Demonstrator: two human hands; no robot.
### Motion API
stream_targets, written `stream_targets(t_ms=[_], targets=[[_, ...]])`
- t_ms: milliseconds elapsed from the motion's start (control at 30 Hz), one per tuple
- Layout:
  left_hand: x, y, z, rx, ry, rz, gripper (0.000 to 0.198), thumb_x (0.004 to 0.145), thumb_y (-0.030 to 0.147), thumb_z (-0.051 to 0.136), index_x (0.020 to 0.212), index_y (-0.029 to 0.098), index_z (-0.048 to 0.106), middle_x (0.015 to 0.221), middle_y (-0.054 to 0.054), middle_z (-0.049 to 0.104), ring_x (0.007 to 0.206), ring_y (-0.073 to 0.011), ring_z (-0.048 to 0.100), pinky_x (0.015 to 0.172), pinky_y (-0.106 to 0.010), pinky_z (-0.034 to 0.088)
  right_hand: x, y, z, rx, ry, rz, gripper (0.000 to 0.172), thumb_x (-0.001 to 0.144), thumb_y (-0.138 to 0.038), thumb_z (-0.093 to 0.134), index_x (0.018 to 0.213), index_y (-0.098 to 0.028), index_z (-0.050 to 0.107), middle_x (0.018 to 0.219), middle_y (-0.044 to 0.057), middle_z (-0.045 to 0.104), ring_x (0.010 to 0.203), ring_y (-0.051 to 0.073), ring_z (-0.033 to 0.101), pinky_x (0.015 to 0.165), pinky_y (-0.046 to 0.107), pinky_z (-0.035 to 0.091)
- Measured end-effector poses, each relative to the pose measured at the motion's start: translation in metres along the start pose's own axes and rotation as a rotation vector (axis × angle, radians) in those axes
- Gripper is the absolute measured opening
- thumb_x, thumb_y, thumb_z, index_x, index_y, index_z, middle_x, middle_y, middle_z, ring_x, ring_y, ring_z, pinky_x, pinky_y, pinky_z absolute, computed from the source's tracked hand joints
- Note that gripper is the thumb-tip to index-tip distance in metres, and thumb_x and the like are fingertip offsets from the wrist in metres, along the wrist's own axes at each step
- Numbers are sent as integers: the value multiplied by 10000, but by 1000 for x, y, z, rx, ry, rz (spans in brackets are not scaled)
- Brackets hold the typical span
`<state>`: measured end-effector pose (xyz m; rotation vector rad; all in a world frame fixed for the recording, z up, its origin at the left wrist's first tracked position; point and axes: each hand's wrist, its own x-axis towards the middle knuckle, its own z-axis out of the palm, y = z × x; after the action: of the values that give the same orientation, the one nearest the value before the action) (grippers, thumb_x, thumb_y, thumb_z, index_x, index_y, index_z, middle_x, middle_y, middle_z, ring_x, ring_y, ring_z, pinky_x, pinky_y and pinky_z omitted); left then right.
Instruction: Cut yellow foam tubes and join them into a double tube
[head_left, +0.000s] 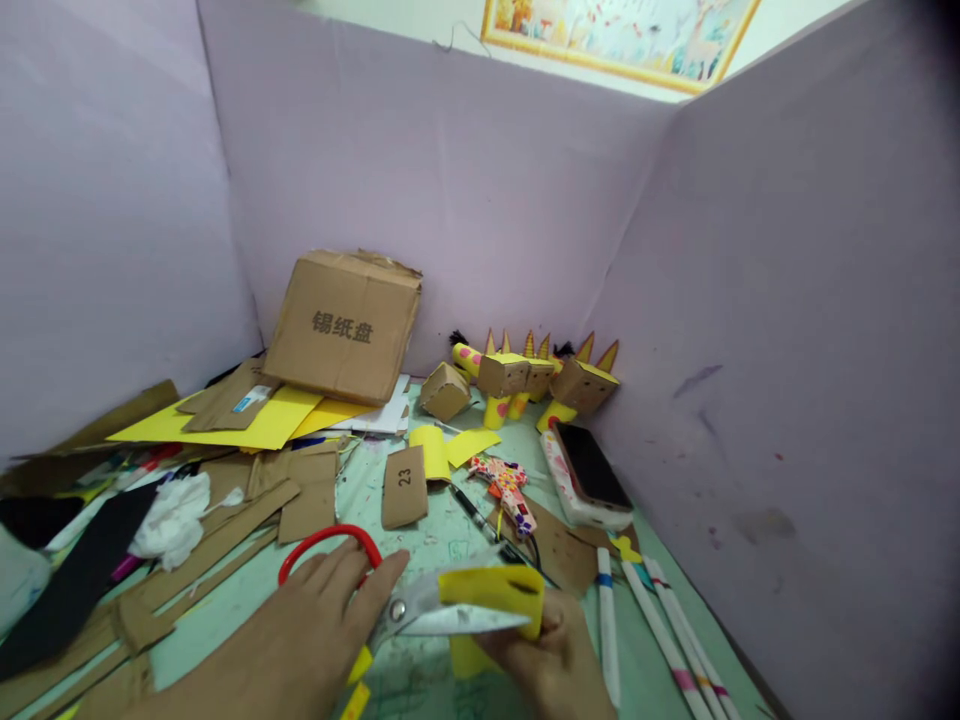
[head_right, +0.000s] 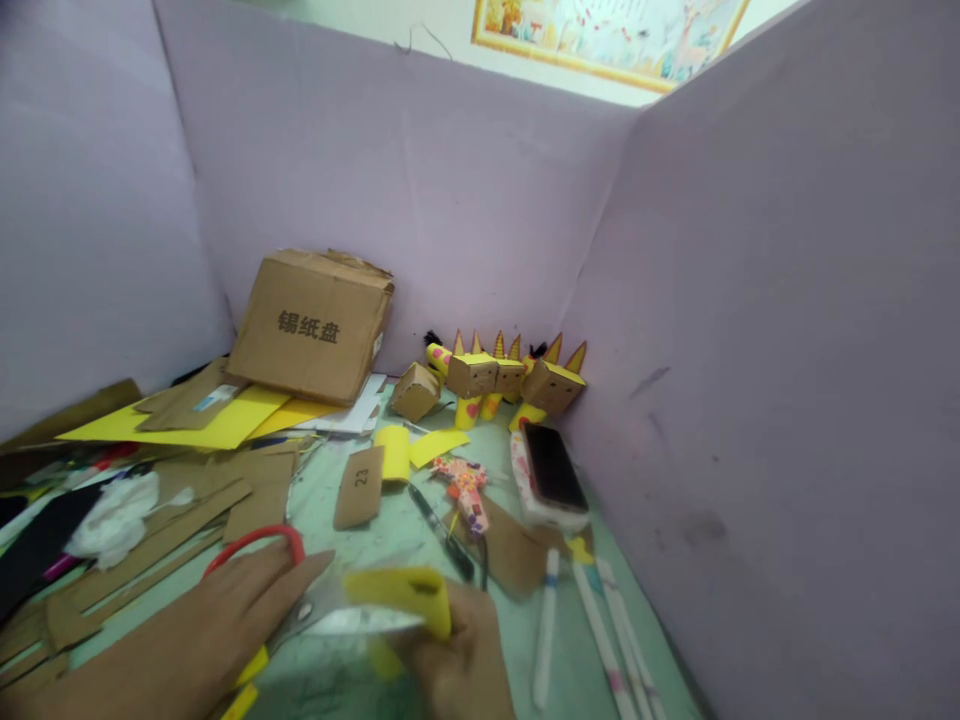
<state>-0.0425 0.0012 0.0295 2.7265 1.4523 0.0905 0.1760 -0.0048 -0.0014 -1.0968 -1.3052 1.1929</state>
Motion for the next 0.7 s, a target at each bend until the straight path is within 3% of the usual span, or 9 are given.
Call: stream_targets(t_ms=[133, 233, 333, 433, 533, 600, 700], targets=[[-4, -9, 1, 44, 174, 85, 686, 652, 16, 455, 1286, 275, 461, 1280, -98, 533, 1229, -321, 411, 1021, -540, 282, 3, 4, -10, -118, -40, -380, 133, 725, -344, 669, 796, -282, 762, 777, 50, 754, 717, 242, 686, 674, 322, 532], [-6, -9, 6, 80, 262, 110, 607, 719, -8, 380, 1247, 268, 497, 1229, -101, 560, 1219, -298, 418, 1017, -546, 292, 10, 11, -21, -181, -202, -506, 169, 739, -318, 679, 897, -323, 741, 914, 47, 745, 862, 265, 690, 840, 386, 499], [-8, -8, 16, 158, 354, 128, 619, 731, -32, 335, 1265, 249, 470, 1193, -135, 555, 1193, -315, 425, 967, -560, 340, 13, 16, -28, -243, -334, -484, 178, 786, -330, 634, 940, -337, 722, 961, 38, 727, 904, 263, 683, 907, 413, 461], [-9, -9, 25, 179, 433, 143, 625, 741, -25, 340, 1296, 254, 417, 1197, -139, 536, 1198, -322, 408, 962, -557, 337, 11, 15, -27, -246, -266, -522, 215, 789, -365, 616, 979, -330, 712, 971, 42, 729, 910, 260, 680, 905, 404, 461], [-9, -11, 28, 187, 480, 141, 624, 748, -21, 349, 1301, 266, 381, 1204, -128, 519, 1205, -314, 397, 974, -527, 331, 8, 12, -25, -237, -307, -553, 282, 770, -362, 631, 1044, -325, 687, 1005, 50, 722, 923, 255, 674, 846, 351, 499], [-10, -12, 29, 204, 495, 136, 637, 737, -28, 348, 1303, 263, 354, 1177, -128, 519, 1168, -307, 425, 954, -511, 353, 6, 12, -23, -255, -334, -527, 283, 751, -314, 663, 1033, -332, 691, 1008, 46, 722, 908, 245, 679, 793, 312, 523], [-11, -16, 31, 271, 513, 156, 668, 708, -20, 354, 1321, 247, 326, 1145, -137, 519, 1092, -311, 468, 891, -509, 404, 4, 12, -19, -225, -234, -416, 190, 745, -302, 679, 927, -321, 733, 933, 38, 744, 834, 228, 699, 743, 280, 543]])
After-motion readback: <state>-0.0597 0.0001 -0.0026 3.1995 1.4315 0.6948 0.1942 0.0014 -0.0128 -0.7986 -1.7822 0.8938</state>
